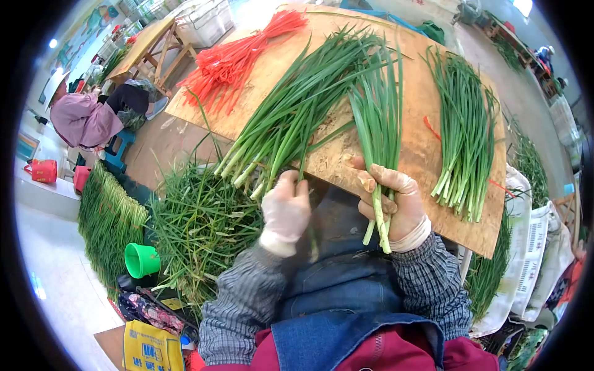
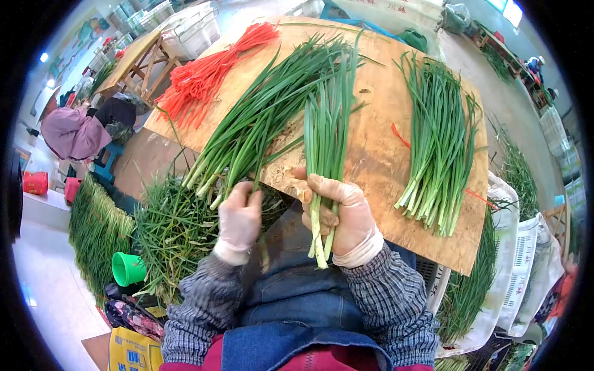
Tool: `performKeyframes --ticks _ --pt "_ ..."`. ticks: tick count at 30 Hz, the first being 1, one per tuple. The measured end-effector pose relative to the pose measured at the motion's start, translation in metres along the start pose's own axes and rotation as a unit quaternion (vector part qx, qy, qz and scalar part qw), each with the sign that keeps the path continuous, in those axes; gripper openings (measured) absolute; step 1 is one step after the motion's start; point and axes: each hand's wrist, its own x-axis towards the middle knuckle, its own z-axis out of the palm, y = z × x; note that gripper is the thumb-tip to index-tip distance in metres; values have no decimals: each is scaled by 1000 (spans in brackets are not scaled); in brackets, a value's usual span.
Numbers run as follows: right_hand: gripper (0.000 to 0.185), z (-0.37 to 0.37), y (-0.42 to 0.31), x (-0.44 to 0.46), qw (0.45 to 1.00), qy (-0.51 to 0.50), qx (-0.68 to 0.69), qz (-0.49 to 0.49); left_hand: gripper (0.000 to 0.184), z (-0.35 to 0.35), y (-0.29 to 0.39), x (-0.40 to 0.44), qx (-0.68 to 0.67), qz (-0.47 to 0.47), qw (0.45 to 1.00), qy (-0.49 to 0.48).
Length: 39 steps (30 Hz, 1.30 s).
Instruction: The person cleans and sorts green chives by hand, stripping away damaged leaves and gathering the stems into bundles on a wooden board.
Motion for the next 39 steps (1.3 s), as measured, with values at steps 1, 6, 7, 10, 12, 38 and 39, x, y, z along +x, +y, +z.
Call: performKeyframes --ticks 1,6,7,10,12,38,39 --pt "29 0 -1 0 1000 -16 3 0 13 -21 12 0 -70 -41 996 -23" --pt "29 -10 6 10 1000 -12 -7 14 15 -149 40 -24 -129 -88 971 179" --pt "29 -14 9 13 1000 -7 -10 18 15 -174 22 -33 -89 -94 974 184" --pt "29 -16 16 17 999 34 -11 34 14 -235 -43 -66 100 -237 956 139" --pt "28 -9 20 18 995 94 -21 40 16 -239 -67 -86 506 -209 836 -29" --pt "30 -16 19 21 995 -37 23 93 24 -94 46 40 -304 -229 916 -125" --pt "25 -9 17 20 995 -13 28 91 26 -92 48 37 -306 -229 915 -133"
